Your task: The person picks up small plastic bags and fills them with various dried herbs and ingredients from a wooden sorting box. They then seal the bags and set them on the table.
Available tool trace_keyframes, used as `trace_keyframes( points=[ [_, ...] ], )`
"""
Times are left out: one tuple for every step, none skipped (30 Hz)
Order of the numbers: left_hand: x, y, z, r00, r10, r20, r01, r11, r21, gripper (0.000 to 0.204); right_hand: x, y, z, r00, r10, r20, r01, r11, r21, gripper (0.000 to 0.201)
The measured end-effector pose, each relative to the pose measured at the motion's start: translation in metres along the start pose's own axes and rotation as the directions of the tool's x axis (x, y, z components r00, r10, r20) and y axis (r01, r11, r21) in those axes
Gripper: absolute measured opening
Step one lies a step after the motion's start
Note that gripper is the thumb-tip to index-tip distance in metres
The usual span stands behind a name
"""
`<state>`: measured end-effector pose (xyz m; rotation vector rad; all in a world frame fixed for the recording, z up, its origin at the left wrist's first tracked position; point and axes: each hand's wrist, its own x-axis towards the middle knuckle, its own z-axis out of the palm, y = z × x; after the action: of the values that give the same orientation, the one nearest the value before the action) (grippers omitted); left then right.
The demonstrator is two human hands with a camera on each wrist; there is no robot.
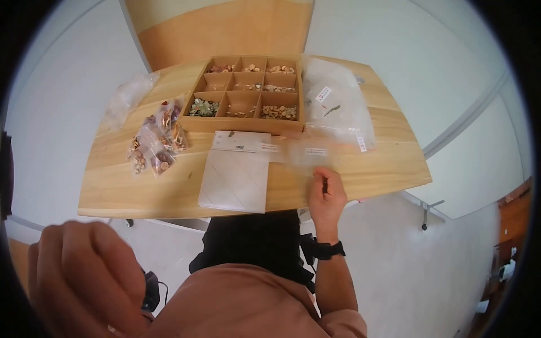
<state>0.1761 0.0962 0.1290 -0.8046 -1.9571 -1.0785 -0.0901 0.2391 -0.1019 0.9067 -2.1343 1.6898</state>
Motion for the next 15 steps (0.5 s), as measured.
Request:
trace_keyframes(
  points=[
    [-0.001, 0.005, 0.005, 1.000, 0.015, 0.021, -0.015, 0.999, -0.030, 0.010, 0.000, 0.002, 0.001, 1.000, -0.015, -0.007, 0.015, 1.000, -0.010, 0.010],
    [-0.003, 0.011, 0.009, 0.999, 0.025, 0.027, -0.024, 0.999, -0.045, 0.009, -0.001, 0.004, 0.002, 0.999, -0.031, -0.014, 0.031, 0.999, -0.020, 0.010],
    [-0.003, 0.016, 0.014, 0.999, 0.038, 0.037, -0.035, 0.998, -0.060, 0.009, 0.000, 0.005, 0.002, 0.999, -0.040, -0.010, 0.040, 0.999, -0.031, 0.009],
    [-0.003, 0.023, 0.020, 0.998, 0.045, 0.043, -0.042, 0.997, -0.068, 0.009, 0.000, 0.007, 0.002, 0.999, -0.048, -0.005, 0.047, 0.998, -0.043, 0.009],
    [-0.003, 0.027, 0.025, 0.997, 0.055, 0.050, -0.051, 0.996, -0.079, 0.009, 0.000, 0.007, 0.001, 0.998, -0.055, 0.000, 0.055, 0.997, -0.055, 0.008],
    [-0.004, 0.032, 0.030, 0.997, 0.064, 0.054, -0.059, 0.995, -0.083, 0.009, 0.001, 0.007, 0.000, 0.998, -0.070, -0.003, 0.069, 0.996, -0.056, 0.008],
    [-0.006, 0.038, 0.034, 0.996, 0.071, 0.060, -0.065, 0.994, -0.083, 0.009, 0.002, 0.007, 0.001, 0.996, -0.084, -0.003, 0.084, 0.995, -0.055, 0.008],
    [-0.008, 0.043, 0.037, 0.995, 0.074, 0.064, -0.069, 0.994, -0.082, 0.009, 0.001, 0.007, 0.001, 0.995, -0.095, 0.000, 0.095, 0.994, -0.053, 0.008],
    [-0.009, 0.047, 0.041, 0.994, 0.079, 0.069, -0.072, 0.993, -0.089, 0.009, 0.001, 0.008, 0.002, 0.995, -0.104, 0.007, 0.104, 0.993, -0.050, 0.008],
    [-0.011, 0.049, 0.045, 0.994, 0.078, 0.076, -0.071, 0.994, -0.086, 0.009, 0.001, 0.008, 0.002, 0.994, -0.106, 0.009, 0.107, 0.993, -0.047, 0.008],
    [-0.011, 0.050, 0.048, 0.994, 0.077, 0.083, -0.070, 0.994, -0.089, 0.009, 0.001, 0.009, 0.002, 0.994, -0.109, 0.009, 0.110, 0.993, -0.047, 0.008],
    [-0.011, 0.050, 0.051, 0.993, 0.079, 0.090, -0.072, 0.994, -0.088, 0.009, 0.001, 0.008, 0.000, 0.996, -0.084, 0.019, 0.084, 0.996, -0.037, 0.009],
    [-0.011, 0.051, 0.053, 0.993, 0.073, 0.097, -0.065, 0.994, -0.085, 0.009, 0.001, 0.007, 0.000, 0.998, -0.057, 0.028, 0.058, 0.998, -0.026, 0.009],
    [-0.010, 0.050, 0.055, 0.991, 0.070, 0.112, -0.061, 0.995, -0.083, 0.009, 0.001, 0.006, 0.001, 0.999, -0.029, 0.037, 0.030, 0.999, -0.014, 0.009],
    [-0.008, 0.048, 0.056, 0.990, 0.065, 0.124, -0.056, 0.996, -0.076, 0.009, 0.002, 0.005, 0.001, 0.999, -0.011, 0.039, 0.011, 1.000, 0.001, 0.009]
  ],
)
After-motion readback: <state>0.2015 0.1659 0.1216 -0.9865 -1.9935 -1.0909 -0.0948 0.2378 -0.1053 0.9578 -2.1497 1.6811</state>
